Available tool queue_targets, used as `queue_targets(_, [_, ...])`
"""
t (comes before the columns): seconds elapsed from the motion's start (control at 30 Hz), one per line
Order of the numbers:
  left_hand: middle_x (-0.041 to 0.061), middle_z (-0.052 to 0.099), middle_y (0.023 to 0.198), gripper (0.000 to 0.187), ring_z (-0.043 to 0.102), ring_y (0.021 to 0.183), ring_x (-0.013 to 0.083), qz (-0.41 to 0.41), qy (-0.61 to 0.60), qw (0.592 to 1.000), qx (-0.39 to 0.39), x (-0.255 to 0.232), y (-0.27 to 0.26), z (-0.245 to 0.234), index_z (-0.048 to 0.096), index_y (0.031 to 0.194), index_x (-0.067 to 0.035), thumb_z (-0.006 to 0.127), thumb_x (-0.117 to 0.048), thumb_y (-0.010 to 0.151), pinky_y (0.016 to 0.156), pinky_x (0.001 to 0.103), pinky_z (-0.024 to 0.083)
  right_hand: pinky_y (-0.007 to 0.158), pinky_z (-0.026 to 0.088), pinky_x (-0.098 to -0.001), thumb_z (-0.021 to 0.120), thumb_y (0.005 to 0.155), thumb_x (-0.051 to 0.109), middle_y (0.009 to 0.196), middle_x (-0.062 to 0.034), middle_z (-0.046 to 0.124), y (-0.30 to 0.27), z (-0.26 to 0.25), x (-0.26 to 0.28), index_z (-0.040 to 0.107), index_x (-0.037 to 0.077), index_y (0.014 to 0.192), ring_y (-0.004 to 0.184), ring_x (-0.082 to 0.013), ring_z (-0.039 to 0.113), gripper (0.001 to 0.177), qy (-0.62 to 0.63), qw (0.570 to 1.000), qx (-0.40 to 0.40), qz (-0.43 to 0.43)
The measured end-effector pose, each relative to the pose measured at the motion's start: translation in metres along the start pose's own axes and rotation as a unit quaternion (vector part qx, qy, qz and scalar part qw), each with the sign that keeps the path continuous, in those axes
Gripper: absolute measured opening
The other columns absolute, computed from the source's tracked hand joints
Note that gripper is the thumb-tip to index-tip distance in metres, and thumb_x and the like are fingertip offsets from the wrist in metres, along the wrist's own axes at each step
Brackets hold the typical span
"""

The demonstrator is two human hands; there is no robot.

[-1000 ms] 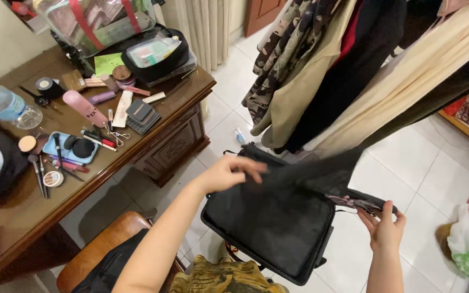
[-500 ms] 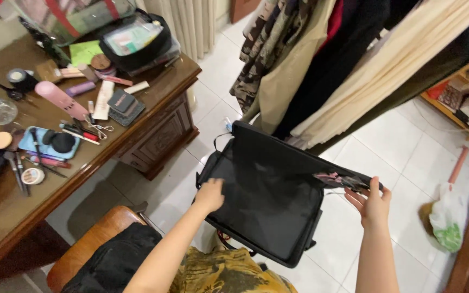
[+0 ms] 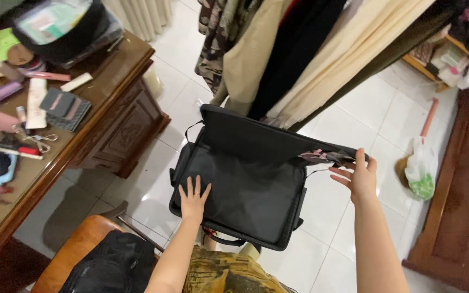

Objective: The person is seen packing personal items into a bag and a suitcase, and then cleaning out a small trash bin.

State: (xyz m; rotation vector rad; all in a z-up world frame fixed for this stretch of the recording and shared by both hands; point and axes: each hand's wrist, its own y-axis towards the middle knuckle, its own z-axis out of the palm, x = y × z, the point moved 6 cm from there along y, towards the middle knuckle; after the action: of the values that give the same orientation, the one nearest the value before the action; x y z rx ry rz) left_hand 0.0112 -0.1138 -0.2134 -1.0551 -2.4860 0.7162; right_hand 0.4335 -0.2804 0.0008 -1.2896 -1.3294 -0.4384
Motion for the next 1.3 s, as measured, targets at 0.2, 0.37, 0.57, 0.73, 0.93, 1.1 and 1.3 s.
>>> queue_targets(0.2, [0.023, 0.003, 0.167, 0.088, 0.018, 0.146, 0.0547, 0.125, 0.141, 0.982, -0.032, -0.025, 0.041, 0.06, 0.01, 0.164, -0.02, 0.064, -0.01, 0.095, 0.103, 0.07, 0.034, 0.068, 0.065, -0.0467, 0.049, 0.104, 0.052, 0.12, -0.0247, 0.064, -0.006, 0.006, 0.011, 0.026, 0.008, 0.144, 0.088, -0.0383, 0.075, 0.064, -0.015, 1.0, -0.007, 0.011])
queue_targets(0.37, [0.023, 0.046, 0.144, 0.039, 0.049, 0.131, 0.0441, 0.239, 0.039, 0.969, -0.055, -0.017, 0.03, 0.097, 0.053, 0.134, -0.006, 0.061, -0.016, 0.097, 0.1, 0.058, 0.047, 0.067, 0.065, -0.0453, 0.049, 0.104, 0.053, 0.119, -0.0245, 0.064, -0.005, 0.008, 0.013, 0.025, 0.007, 0.144, 0.088, -0.037, 0.075, 0.065, -0.008, 1.0, -0.002, 0.009])
queue_targets(0.57, [0.011, 0.068, 0.113, 0.022, 0.063, 0.105, 0.0292, 0.298, -0.049, 0.924, -0.234, 0.011, -0.001, 0.007, 0.067, 0.103, -0.006, 0.064, -0.013, 0.082, 0.088, 0.042, 0.052, 0.066, 0.065, -0.0441, 0.048, 0.104, 0.052, 0.116, -0.0241, 0.066, -0.011, 0.009, 0.015, 0.026, 0.005, 0.141, 0.086, -0.0354, 0.076, 0.064, -0.006, 1.0, 0.003, 0.0])
queue_targets(0.73, [0.008, 0.067, 0.107, 0.03, 0.063, 0.101, 0.0284, 0.284, -0.121, 0.868, -0.388, 0.035, -0.038, -0.145, 0.067, 0.103, -0.007, 0.063, -0.009, 0.073, 0.088, 0.04, 0.053, 0.065, 0.065, -0.0424, 0.05, 0.104, 0.05, 0.113, -0.0218, 0.068, -0.014, 0.002, 0.01, 0.031, 0.002, 0.137, 0.086, -0.0333, 0.076, 0.061, -0.019, 1.0, 0.011, -0.016])
queue_targets(0.93, [0.009, 0.065, 0.105, 0.027, 0.064, 0.094, 0.0291, 0.227, -0.191, 0.789, -0.538, 0.054, -0.025, -0.266, 0.068, 0.107, -0.007, 0.061, -0.003, 0.081, 0.081, 0.043, 0.053, 0.076, 0.058, -0.0397, 0.055, 0.108, 0.044, 0.114, -0.0176, 0.07, 0.012, -0.012, -0.024, 0.042, 0.005, 0.146, 0.1, -0.0308, 0.073, 0.056, -0.042, 0.996, -0.001, -0.075])
queue_targets(1.1, [0.008, 0.063, 0.101, 0.025, 0.064, 0.094, 0.0293, 0.19, -0.201, 0.775, -0.567, 0.046, 0.017, -0.304, 0.069, 0.106, -0.006, 0.062, -0.003, 0.082, 0.077, 0.041, 0.054, 0.101, 0.047, -0.0431, 0.057, 0.106, 0.035, 0.146, -0.0136, 0.055, 0.014, -0.016, -0.031, 0.022, 0.017, 0.161, 0.134, -0.0233, 0.053, 0.068, 0.029, 0.991, 0.022, -0.131])
queue_targets(1.3, [0.01, 0.063, 0.108, 0.016, 0.06, 0.11, 0.0317, 0.208, -0.148, 0.771, -0.583, 0.037, 0.019, -0.34, 0.072, 0.097, -0.006, 0.069, -0.006, 0.081, 0.104, 0.05, 0.048, 0.102, 0.051, -0.0429, 0.064, 0.097, 0.026, 0.164, -0.0106, 0.038, 0.018, -0.021, -0.026, 0.012, 0.023, 0.166, 0.141, -0.028, 0.051, 0.086, -0.025, 0.995, 0.007, -0.099])
